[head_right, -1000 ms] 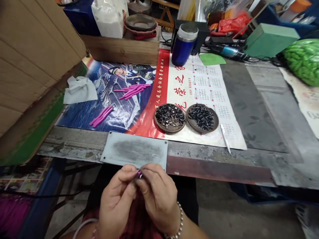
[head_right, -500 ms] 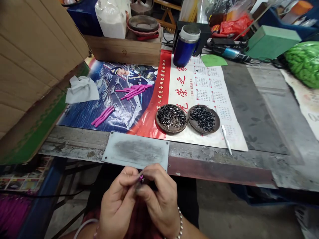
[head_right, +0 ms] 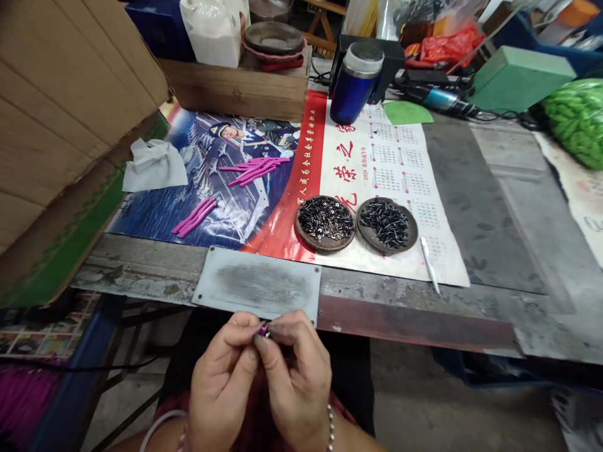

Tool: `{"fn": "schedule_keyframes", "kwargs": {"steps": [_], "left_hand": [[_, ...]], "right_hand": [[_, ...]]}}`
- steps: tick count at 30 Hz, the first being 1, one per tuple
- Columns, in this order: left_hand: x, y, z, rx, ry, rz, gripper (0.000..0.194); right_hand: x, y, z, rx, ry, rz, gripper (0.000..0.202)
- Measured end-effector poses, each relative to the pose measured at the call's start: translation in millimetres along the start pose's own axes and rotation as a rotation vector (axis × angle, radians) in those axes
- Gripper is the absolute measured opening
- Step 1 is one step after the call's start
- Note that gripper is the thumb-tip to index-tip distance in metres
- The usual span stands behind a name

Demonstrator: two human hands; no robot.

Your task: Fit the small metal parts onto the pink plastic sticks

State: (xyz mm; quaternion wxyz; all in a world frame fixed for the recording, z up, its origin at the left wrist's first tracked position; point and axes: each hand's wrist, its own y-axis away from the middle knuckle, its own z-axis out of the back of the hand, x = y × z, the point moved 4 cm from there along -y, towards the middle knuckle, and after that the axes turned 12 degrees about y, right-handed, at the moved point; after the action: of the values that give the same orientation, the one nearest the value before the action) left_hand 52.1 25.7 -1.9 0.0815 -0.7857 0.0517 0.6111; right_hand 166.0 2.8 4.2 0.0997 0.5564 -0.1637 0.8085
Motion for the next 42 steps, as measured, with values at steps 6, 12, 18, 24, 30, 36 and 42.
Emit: {"fn": "schedule_keyframes", "kwargs": {"steps": [6,12,18,24,30,36,42], "left_hand": [[-2,0,0.1,-0.007,0.046,0.009,0.021],[-5,0,-2.6,0.040,0.052,0.005,0.017],[-7,0,-5.0,0.056,0.031,-0.017,0.016],[-7,0,-6.9,0.062,0.045,0.014,0.016],[-4,0,-8.2,0.074,0.062,0.031,0.018],[0,1,-6.7,0.053,0.081,0.053,0.018],[-4,0,-5.7,0.033,0.082,0.030,0.021]], "right_hand": [[1,2,-6,-0.041,-0.023,0.018,0.013],[13,-2,-3,-0.077,-0.012,0.100,0.016],[17,-6,-3,-0.101,0.170,0.241,0.019],[11,-11,-2,-0.078,0.338,0.386,0.025],[9,-17,4,-0.178,0.456,0.448,0.027],[-3,-24,-2,0.242,0.029,0.051,0.055],[10,-20,3,0.119,0.292,0.267,0.038]]}}
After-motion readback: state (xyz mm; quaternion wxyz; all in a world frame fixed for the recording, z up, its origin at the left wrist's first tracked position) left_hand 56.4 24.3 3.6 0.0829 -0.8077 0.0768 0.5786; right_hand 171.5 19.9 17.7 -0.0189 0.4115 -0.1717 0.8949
